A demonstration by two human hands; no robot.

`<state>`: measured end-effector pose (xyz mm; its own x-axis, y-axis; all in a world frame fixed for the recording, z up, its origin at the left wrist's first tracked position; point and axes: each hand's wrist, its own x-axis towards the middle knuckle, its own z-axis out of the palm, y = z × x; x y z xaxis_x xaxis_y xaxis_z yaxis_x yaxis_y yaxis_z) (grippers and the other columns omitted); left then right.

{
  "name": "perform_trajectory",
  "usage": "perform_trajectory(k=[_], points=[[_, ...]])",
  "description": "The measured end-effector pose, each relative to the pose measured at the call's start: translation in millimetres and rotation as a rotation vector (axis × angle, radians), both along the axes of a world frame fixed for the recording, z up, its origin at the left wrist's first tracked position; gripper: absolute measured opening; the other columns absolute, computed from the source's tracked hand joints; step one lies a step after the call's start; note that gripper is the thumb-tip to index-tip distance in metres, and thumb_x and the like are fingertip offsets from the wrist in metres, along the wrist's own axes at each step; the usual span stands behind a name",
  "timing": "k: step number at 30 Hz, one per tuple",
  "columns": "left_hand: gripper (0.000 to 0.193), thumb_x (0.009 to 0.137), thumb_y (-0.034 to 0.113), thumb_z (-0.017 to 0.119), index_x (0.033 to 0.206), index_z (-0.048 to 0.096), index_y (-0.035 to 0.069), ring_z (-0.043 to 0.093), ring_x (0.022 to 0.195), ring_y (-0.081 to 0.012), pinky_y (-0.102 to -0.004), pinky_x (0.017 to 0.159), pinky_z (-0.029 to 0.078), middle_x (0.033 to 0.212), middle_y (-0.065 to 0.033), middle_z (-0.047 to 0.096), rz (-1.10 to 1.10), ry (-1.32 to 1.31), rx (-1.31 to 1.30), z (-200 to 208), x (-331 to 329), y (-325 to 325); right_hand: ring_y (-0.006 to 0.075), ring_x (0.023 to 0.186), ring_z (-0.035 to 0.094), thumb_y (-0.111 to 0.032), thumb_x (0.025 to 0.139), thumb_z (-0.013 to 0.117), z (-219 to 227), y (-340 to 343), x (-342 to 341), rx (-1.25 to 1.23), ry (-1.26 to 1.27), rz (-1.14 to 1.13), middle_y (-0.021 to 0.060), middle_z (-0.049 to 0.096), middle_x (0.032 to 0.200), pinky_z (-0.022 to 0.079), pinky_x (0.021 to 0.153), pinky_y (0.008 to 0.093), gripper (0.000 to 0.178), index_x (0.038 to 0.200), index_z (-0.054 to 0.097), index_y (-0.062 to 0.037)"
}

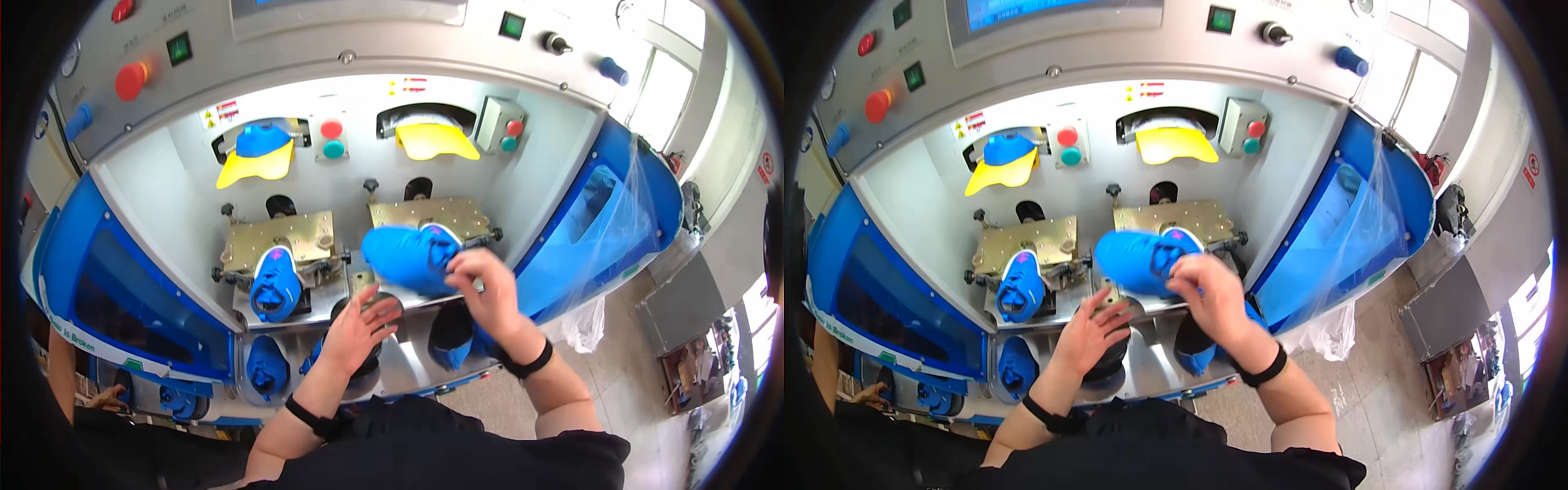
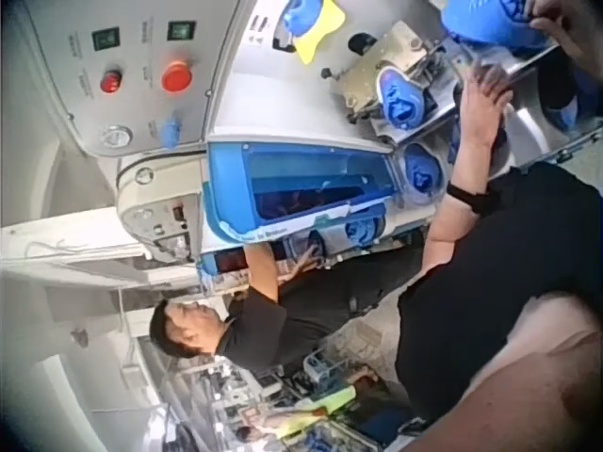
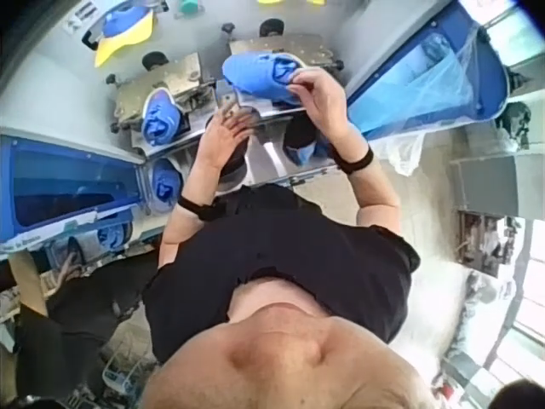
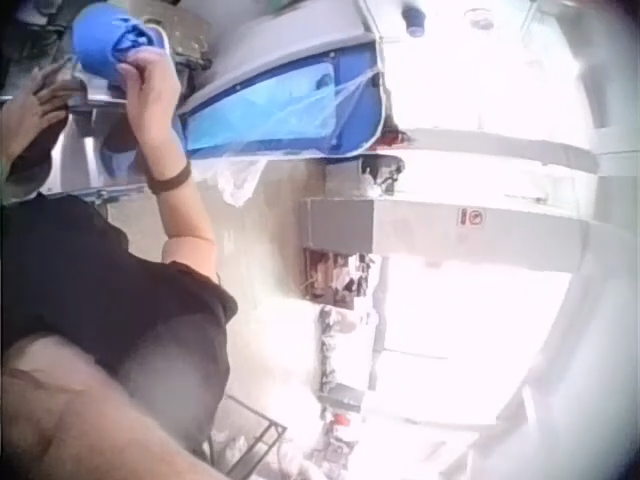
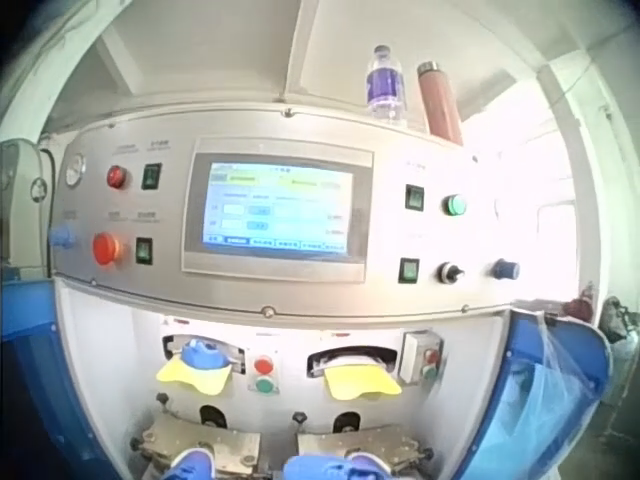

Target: Operating a shoe lasting machine to shape blue sneaker uppers onto lasts.

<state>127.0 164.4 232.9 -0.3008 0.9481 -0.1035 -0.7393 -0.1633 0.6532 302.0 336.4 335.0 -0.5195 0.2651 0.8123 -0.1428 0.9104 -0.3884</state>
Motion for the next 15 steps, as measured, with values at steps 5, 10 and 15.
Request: perform_trajectory(k=[5,10,15], points=[[0.042,0.100,0.036,0.047,0.132,0.049,0.009,0.060,0.108,-0.0319,-0.0476,0.089,0.050,0.114,-0.0138,0.062,0.130,0.019,-0.125,-17,-1,-34,0.0292,0.075,0.063,-0.003,0.077,0.073,77,62,-40,0.009,0.104,-0.219,0.0109,0.062,0.081,0.050,0.066,0.0347,0.018,0.087,0.059,-0.0058],[0.038,0.101,0.034,0.045,0.128,0.050,0.007,0.061,0.102,-0.0315,-0.0468,0.085,0.051,0.109,-0.0140,0.063,0.228,0.024,-0.170,-26,-2,-65,0.0309,0.077,0.063,-0.010,0.077,0.071,90,150,-109,0.165,0.121,-0.326,0.0125,0.063,0.084,0.049,0.068,0.0366,0.015,0.085,0.060,-0.0050],[0.037,0.102,0.035,0.044,0.126,0.051,0.007,0.061,0.101,-0.0316,-0.0470,0.083,0.051,0.107,-0.0148,0.063,0.327,0.015,-0.223,-30,-1,-81,0.0198,0.070,0.062,-0.006,0.079,0.069,75,186,-145,-0.057,0.168,-0.165,0.0113,0.064,0.102,0.051,0.067,0.0322,0.022,0.100,0.063,-0.0051]])
